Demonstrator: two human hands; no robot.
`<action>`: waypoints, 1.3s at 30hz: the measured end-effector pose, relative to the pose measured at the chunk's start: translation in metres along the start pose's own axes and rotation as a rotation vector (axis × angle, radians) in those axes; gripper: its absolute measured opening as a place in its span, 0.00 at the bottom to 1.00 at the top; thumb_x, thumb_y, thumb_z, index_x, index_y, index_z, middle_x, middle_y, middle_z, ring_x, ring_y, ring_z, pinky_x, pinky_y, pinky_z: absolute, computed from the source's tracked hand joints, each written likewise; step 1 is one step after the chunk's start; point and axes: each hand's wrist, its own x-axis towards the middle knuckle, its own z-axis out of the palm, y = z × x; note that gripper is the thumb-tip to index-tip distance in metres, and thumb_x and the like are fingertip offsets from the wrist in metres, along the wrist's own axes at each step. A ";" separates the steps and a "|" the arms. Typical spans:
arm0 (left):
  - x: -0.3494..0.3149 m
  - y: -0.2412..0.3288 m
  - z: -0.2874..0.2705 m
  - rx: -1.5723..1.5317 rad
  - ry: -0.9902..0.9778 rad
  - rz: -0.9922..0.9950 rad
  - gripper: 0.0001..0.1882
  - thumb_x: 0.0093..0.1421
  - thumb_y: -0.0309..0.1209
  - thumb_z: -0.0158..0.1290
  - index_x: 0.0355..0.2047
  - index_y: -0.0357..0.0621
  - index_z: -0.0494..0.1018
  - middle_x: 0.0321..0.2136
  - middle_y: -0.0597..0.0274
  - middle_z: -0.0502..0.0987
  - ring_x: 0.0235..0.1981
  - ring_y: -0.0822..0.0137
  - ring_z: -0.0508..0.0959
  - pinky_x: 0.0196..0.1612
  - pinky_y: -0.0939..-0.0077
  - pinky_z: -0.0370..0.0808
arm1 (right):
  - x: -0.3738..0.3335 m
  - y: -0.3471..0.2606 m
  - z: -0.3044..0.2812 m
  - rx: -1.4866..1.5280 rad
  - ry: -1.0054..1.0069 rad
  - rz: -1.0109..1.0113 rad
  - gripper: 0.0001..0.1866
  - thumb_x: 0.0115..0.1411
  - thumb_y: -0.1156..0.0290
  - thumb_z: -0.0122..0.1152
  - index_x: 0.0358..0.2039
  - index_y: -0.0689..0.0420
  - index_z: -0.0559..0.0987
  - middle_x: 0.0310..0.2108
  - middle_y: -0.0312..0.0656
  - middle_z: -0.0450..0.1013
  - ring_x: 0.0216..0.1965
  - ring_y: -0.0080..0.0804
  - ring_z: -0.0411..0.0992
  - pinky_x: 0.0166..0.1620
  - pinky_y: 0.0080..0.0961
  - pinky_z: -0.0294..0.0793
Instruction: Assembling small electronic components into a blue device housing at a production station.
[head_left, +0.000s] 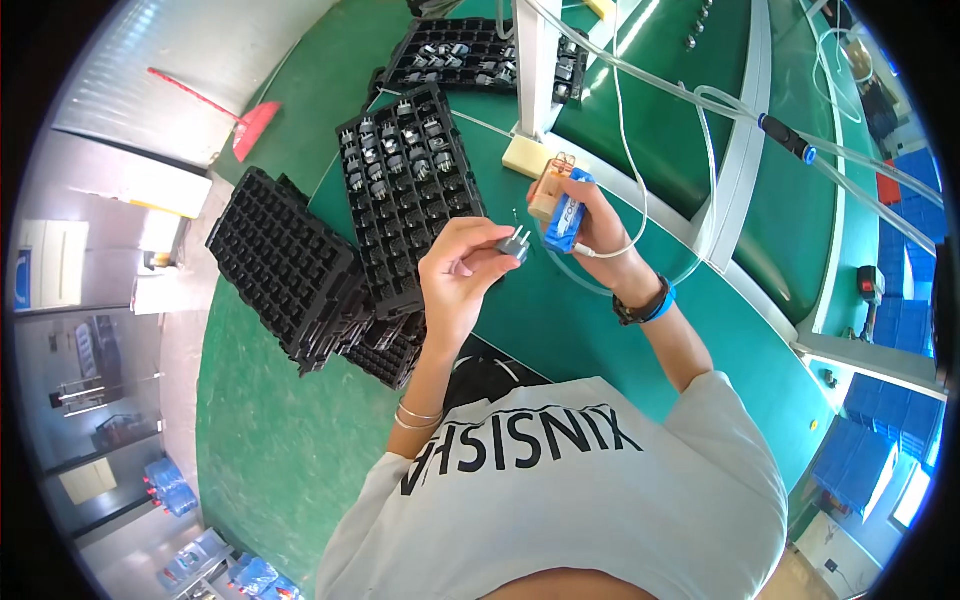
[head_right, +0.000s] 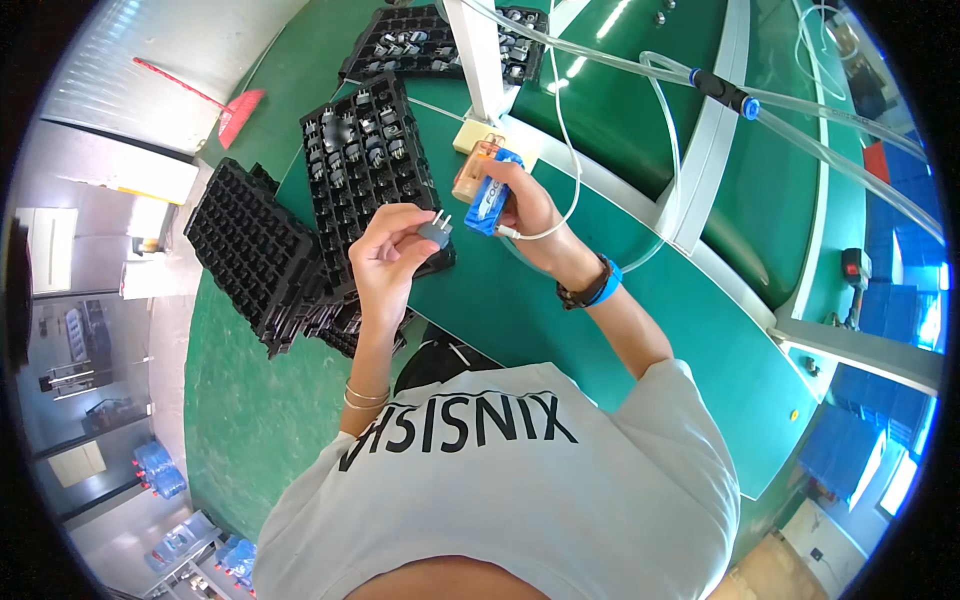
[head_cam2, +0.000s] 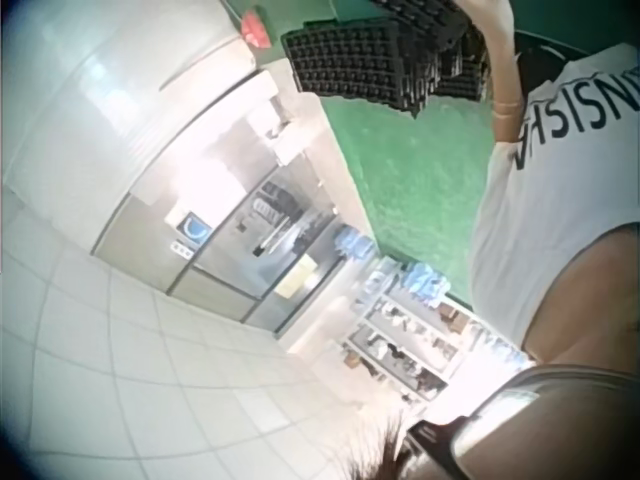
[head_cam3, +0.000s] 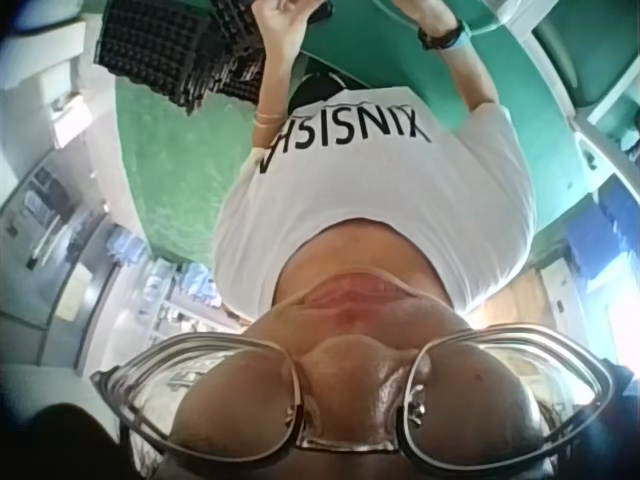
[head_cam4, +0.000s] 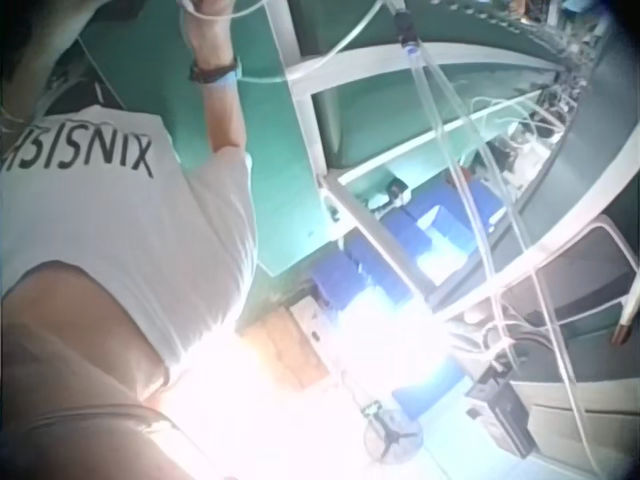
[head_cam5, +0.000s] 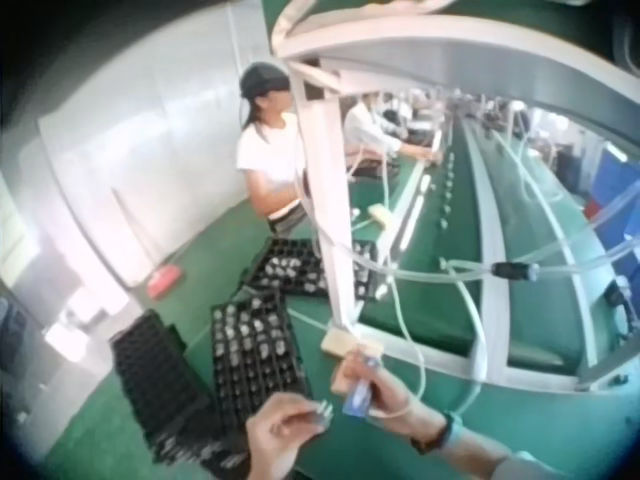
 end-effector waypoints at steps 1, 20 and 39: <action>0.001 -0.001 0.002 0.009 -0.024 0.061 0.16 0.46 0.11 0.54 0.38 0.30 0.70 0.36 0.58 0.70 0.35 0.68 0.75 0.41 0.79 0.75 | 0.000 0.002 -0.001 -0.002 -0.017 0.016 0.19 0.58 0.58 0.44 0.42 0.59 0.71 0.34 0.37 0.71 0.32 0.21 0.71 0.32 0.16 0.69; -0.003 -0.020 0.013 0.161 -0.010 0.121 0.26 0.37 0.20 0.65 0.39 0.38 0.68 0.32 0.64 0.71 0.31 0.75 0.72 0.34 0.82 0.69 | -0.017 0.017 -0.006 -0.094 -0.119 0.047 0.21 0.58 0.60 0.45 0.46 0.61 0.66 0.39 0.40 0.69 0.41 0.25 0.69 0.45 0.23 0.69; -0.027 -0.024 -0.011 0.321 0.174 -0.002 0.13 0.49 0.20 0.56 0.36 0.38 0.71 0.28 0.64 0.73 0.28 0.76 0.72 0.32 0.83 0.68 | 0.072 -0.001 -0.055 -1.410 0.258 -0.704 0.14 0.51 0.65 0.57 0.36 0.57 0.67 0.24 0.53 0.69 0.25 0.55 0.67 0.28 0.34 0.69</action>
